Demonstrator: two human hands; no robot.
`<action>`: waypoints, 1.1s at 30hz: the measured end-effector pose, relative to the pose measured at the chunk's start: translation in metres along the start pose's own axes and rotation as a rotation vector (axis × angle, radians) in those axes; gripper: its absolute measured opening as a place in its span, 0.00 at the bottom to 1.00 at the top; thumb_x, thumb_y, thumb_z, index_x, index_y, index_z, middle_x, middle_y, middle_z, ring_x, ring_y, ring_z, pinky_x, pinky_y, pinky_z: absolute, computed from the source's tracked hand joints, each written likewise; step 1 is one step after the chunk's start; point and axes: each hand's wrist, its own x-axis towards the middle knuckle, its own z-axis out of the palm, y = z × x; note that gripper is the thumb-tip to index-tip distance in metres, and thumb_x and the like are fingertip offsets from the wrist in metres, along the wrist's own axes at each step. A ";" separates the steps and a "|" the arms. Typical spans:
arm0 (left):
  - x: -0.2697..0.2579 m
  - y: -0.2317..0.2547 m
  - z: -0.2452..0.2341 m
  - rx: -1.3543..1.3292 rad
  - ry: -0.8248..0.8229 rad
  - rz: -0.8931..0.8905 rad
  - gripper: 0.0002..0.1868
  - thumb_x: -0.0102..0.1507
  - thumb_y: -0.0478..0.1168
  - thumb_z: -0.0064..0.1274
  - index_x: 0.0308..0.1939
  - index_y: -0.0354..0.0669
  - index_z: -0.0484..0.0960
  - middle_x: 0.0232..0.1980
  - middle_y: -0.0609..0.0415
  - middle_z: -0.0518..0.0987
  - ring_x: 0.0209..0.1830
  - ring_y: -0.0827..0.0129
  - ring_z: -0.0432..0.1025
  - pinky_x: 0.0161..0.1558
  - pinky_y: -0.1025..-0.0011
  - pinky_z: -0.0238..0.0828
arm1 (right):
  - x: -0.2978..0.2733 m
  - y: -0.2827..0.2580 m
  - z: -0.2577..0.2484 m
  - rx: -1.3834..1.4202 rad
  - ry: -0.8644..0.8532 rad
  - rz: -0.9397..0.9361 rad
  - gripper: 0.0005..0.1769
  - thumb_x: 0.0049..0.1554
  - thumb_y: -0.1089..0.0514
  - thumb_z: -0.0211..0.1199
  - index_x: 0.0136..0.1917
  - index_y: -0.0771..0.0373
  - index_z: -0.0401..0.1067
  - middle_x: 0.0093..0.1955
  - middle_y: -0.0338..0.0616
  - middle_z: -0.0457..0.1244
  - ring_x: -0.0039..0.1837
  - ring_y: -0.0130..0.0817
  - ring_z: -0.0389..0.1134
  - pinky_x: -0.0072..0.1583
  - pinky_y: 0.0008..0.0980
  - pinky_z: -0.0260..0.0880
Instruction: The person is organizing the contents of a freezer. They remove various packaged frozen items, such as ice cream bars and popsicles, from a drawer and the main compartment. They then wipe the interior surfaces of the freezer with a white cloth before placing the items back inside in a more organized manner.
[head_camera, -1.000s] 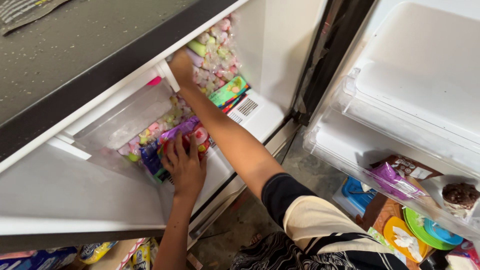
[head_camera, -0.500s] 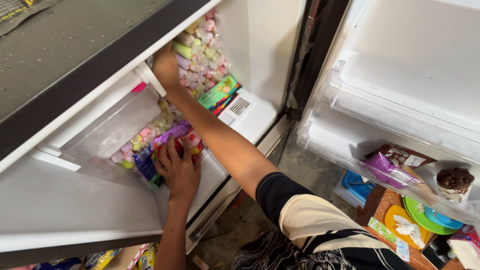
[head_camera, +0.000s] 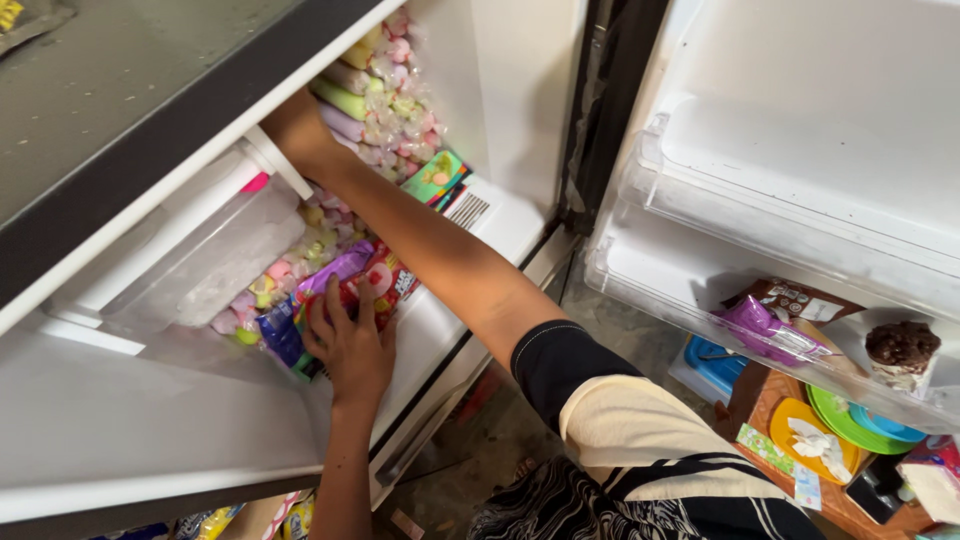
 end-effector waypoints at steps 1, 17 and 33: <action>0.000 0.001 0.001 0.005 0.009 0.001 0.38 0.59 0.52 0.62 0.72 0.53 0.69 0.79 0.40 0.54 0.74 0.41 0.51 0.67 0.33 0.45 | 0.001 0.002 0.000 0.001 -0.004 -0.009 0.27 0.50 0.62 0.68 0.63 0.62 0.67 0.59 0.55 0.64 0.63 0.54 0.68 0.64 0.42 0.69; -0.004 0.003 0.003 0.031 -0.022 -0.007 0.43 0.58 0.48 0.62 0.77 0.54 0.64 0.81 0.37 0.52 0.73 0.40 0.51 0.65 0.35 0.46 | -0.043 -0.040 -0.045 -0.105 0.218 -0.116 0.39 0.51 0.63 0.70 0.73 0.60 0.57 0.67 0.58 0.58 0.67 0.63 0.61 0.69 0.47 0.67; 0.000 0.006 0.008 0.000 -0.017 -0.011 0.40 0.60 0.48 0.60 0.76 0.52 0.64 0.81 0.36 0.52 0.74 0.38 0.52 0.65 0.32 0.45 | -0.024 -0.041 -0.025 -0.028 0.057 0.150 0.41 0.52 0.49 0.67 0.67 0.67 0.48 0.42 0.64 0.68 0.46 0.63 0.71 0.49 0.52 0.71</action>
